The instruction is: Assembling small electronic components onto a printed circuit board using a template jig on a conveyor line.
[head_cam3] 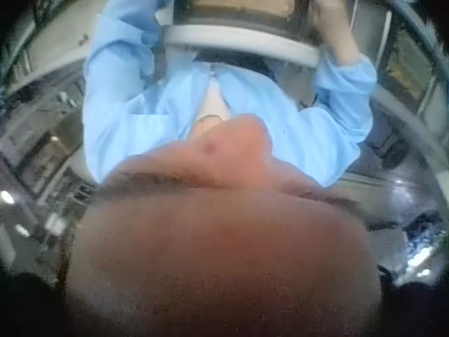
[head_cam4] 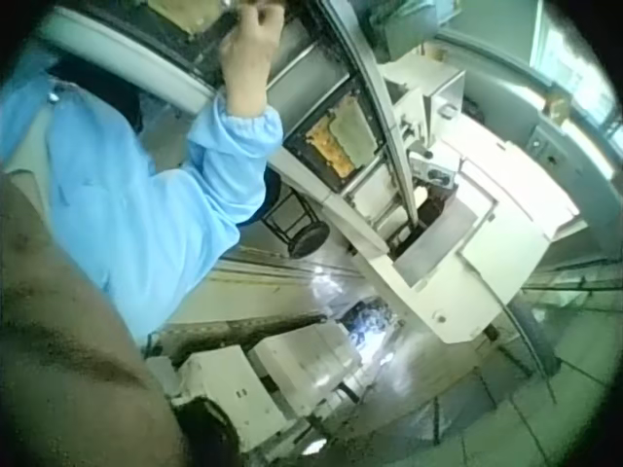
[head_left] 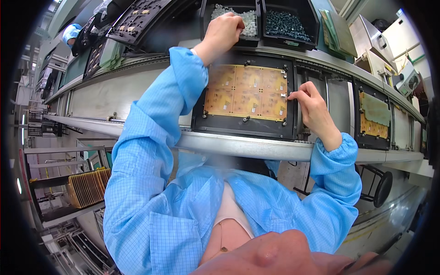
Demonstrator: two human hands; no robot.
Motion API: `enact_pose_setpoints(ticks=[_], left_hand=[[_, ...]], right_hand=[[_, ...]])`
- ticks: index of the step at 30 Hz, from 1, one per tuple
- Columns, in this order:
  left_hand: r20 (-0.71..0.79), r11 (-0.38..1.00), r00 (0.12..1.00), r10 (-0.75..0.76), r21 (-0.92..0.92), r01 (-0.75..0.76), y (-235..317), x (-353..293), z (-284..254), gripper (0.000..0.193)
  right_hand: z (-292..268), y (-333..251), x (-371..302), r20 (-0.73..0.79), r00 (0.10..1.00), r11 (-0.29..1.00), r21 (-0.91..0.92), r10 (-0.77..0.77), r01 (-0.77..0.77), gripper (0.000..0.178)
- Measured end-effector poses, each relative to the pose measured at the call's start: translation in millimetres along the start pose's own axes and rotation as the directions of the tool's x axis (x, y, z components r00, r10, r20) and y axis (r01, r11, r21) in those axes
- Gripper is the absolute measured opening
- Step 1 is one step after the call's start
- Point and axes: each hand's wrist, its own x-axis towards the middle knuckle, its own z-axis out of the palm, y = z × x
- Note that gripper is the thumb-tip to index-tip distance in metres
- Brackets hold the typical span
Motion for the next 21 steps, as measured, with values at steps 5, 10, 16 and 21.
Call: enact_pose_setpoints(ticks=[5, 10, 16, 21], left_hand=[[0.264, 0.998, 0.964, -0.014, 0.068, -0.004, -13, 23, 9, 0.012], [0.243, 0.994, 0.97, 0.029, 0.098, -0.054, -22, 24, 8, 0.014], [0.115, 0.978, 0.993, 0.007, -0.208, 0.017, -9, 5, -20, 0.015], [0.128, 0.913, 0.992, -0.025, -0.4, 0.074, 10, -24, -41, 0.016]], right_hand=[[-6, 1, -1, 0.035, 0.999, 0.995, -0.101, -0.005, 0.009, 0.025], [-10, 2, -9, -0.031, 0.956, 0.91, 0.319, 0.29, -0.266, 0.024], [2, -4, -23, 0.097, 0.869, 0.473, 0.807, 0.486, -0.355, 0.017], [7, -7, -20, 0.071, 0.854, 0.477, 0.804, 0.516, -0.355, 0.019]])
